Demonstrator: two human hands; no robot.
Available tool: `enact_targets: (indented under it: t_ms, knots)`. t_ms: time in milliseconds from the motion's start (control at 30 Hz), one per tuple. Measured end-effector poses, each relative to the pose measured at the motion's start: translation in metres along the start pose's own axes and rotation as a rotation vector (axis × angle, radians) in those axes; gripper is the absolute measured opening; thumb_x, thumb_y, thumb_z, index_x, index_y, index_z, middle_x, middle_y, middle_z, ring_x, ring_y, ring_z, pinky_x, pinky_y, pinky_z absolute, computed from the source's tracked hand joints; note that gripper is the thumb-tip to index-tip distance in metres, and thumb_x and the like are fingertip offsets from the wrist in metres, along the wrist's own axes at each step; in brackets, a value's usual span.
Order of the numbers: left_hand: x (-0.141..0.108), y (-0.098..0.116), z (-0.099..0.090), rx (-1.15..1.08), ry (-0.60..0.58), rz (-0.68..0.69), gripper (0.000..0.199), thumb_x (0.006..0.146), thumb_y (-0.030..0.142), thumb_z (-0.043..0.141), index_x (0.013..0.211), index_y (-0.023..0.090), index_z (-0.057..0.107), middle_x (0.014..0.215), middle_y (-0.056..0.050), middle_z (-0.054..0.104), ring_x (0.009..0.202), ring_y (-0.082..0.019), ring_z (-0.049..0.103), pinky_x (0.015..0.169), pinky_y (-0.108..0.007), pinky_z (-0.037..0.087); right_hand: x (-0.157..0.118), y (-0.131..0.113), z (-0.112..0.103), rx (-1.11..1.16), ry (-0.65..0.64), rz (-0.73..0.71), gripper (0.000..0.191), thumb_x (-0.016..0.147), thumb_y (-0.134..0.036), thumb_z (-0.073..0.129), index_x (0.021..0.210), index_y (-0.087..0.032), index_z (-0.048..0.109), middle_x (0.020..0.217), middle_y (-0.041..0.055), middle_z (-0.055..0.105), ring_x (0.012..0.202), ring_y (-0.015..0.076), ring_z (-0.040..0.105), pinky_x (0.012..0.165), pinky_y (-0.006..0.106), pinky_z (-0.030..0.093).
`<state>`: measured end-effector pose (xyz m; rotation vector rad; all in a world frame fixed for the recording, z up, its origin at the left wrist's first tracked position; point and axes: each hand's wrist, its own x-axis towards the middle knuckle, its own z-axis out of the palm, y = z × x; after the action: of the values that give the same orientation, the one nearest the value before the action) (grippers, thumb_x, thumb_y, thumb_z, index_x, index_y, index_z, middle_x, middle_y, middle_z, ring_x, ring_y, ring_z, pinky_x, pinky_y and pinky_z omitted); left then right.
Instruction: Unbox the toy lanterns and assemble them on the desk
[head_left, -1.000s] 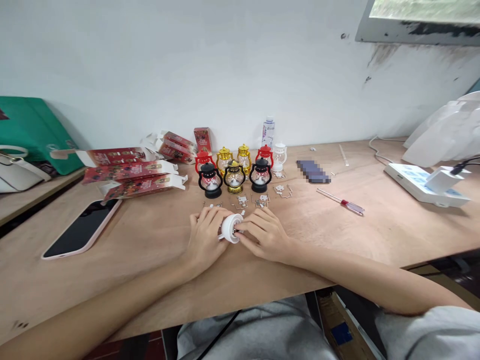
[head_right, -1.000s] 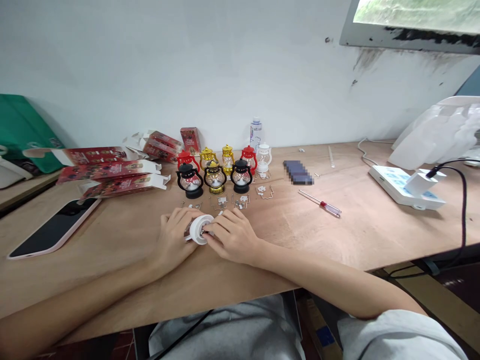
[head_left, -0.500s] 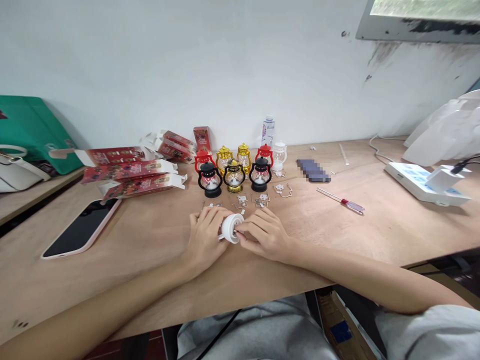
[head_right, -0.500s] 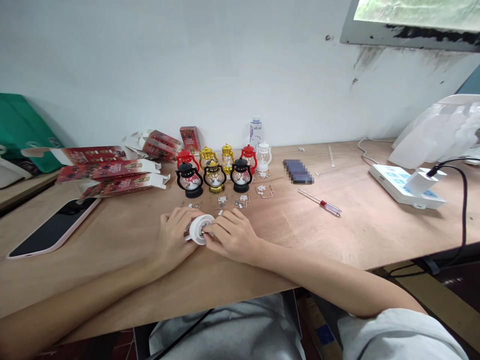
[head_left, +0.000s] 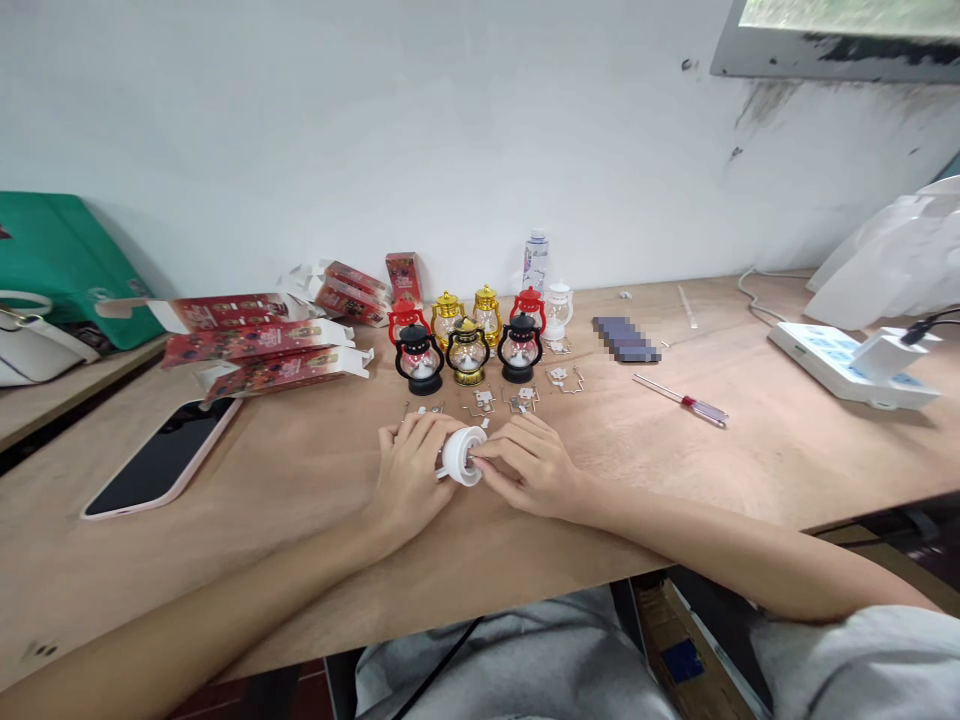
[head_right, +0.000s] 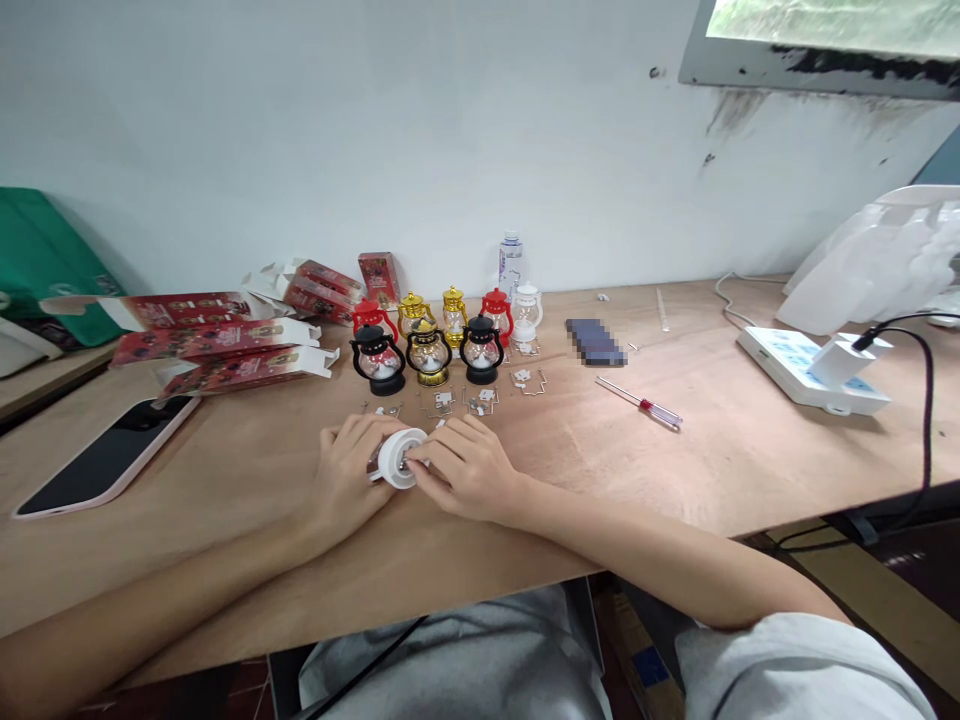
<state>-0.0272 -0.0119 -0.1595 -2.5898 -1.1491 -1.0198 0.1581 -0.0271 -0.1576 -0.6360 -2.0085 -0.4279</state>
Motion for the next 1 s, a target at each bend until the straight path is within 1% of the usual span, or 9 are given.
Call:
enact_targets:
  t_ms: [133, 233, 367, 467, 600, 700, 833, 933, 1000]
  knots:
    - [0.0, 0.0, -0.001, -0.011, -0.021, -0.019, 0.019, 0.078, 0.016, 0.058, 0.097, 0.021, 0.058, 0.099, -0.003, 0.067, 0.092, -0.022, 0.054, 0.071, -0.033, 0.025, -0.003, 0.025, -0.001, -0.044, 0.064, 0.109, 0.008, 0.086, -0.018, 0.056, 0.08, -0.018, 0.062, 0.07, 0.0022, 0.068, 0.065, 0.0141, 0.058, 0.063, 0.029, 0.041]
    - [0.001, 0.001, -0.002, -0.018, -0.041, -0.034, 0.023, 0.076, 0.013, 0.056, 0.097, 0.022, 0.058, 0.1, -0.003, 0.067, 0.093, -0.022, 0.054, 0.072, -0.033, 0.024, -0.007, 0.061, -0.005, -0.166, 0.033, 0.337, 0.016, 0.089, -0.023, 0.052, 0.077, -0.019, 0.062, 0.072, 0.0035, 0.067, 0.069, 0.0153, 0.058, 0.067, 0.029, 0.041]
    - [0.001, 0.002, -0.002, -0.014, -0.047, -0.043, 0.021, 0.077, 0.013, 0.055, 0.096, 0.022, 0.058, 0.1, -0.002, 0.067, 0.093, -0.021, 0.054, 0.073, -0.033, 0.025, -0.013, 0.109, -0.014, -0.334, -0.175, 0.749, 0.018, 0.086, -0.027, 0.053, 0.073, -0.018, 0.062, 0.076, 0.0054, 0.067, 0.074, 0.0164, 0.056, 0.067, 0.028, 0.038]
    - [0.001, 0.002, -0.002, -0.009, -0.062, -0.054, 0.02, 0.078, 0.016, 0.055, 0.096, 0.022, 0.059, 0.101, -0.003, 0.066, 0.094, -0.021, 0.054, 0.074, -0.034, 0.025, -0.022, 0.132, -0.02, -0.454, -0.354, 0.909, 0.025, 0.082, -0.026, 0.057, 0.058, -0.017, 0.056, 0.061, 0.0048, 0.06, 0.061, 0.0147, 0.049, 0.06, 0.029, 0.032]
    - [0.001, 0.003, -0.003, -0.015, -0.072, -0.058, 0.019, 0.078, 0.017, 0.054, 0.096, 0.021, 0.058, 0.101, -0.004, 0.067, 0.094, -0.022, 0.054, 0.074, -0.034, 0.026, -0.033, 0.144, -0.02, -0.453, -0.368, 0.78, 0.046, 0.083, -0.027, 0.058, 0.04, -0.019, 0.044, 0.042, 0.0024, 0.042, 0.054, 0.0132, 0.042, 0.06, 0.032, 0.028]
    - [0.002, 0.003, -0.004, -0.019, -0.073, -0.054, 0.019, 0.078, 0.017, 0.053, 0.096, 0.021, 0.058, 0.101, -0.005, 0.067, 0.095, -0.023, 0.054, 0.074, -0.035, 0.026, -0.03, 0.133, -0.018, -0.429, -0.313, 0.727, 0.04, 0.085, -0.028, 0.057, 0.046, -0.018, 0.051, 0.047, 0.0035, 0.049, 0.055, 0.0141, 0.044, 0.06, 0.032, 0.029]
    - [0.002, 0.003, -0.004, -0.019, -0.082, -0.064, 0.019, 0.078, 0.017, 0.054, 0.096, 0.022, 0.059, 0.101, -0.005, 0.067, 0.095, -0.023, 0.054, 0.073, -0.035, 0.026, -0.013, 0.09, -0.014, -0.279, -0.117, 0.542, 0.017, 0.087, -0.025, 0.055, 0.073, -0.018, 0.063, 0.071, 0.0046, 0.066, 0.069, 0.0163, 0.054, 0.066, 0.03, 0.036]
    - [0.002, 0.003, -0.003, -0.009, -0.07, -0.058, 0.02, 0.078, 0.015, 0.055, 0.097, 0.022, 0.059, 0.101, -0.004, 0.067, 0.094, -0.023, 0.055, 0.073, -0.034, 0.026, -0.001, 0.047, -0.012, -0.162, 0.021, 0.293, 0.016, 0.088, -0.02, 0.054, 0.074, -0.019, 0.063, 0.068, 0.0019, 0.065, 0.066, 0.0146, 0.054, 0.066, 0.03, 0.037]
    - [0.001, 0.002, -0.002, -0.002, -0.056, -0.045, 0.019, 0.079, 0.017, 0.056, 0.097, 0.022, 0.058, 0.101, -0.004, 0.067, 0.093, -0.022, 0.055, 0.072, -0.034, 0.026, 0.003, 0.022, -0.011, -0.088, 0.01, 0.14, 0.013, 0.087, -0.018, 0.056, 0.076, -0.019, 0.063, 0.066, 0.0004, 0.065, 0.063, 0.0128, 0.053, 0.064, 0.03, 0.036]
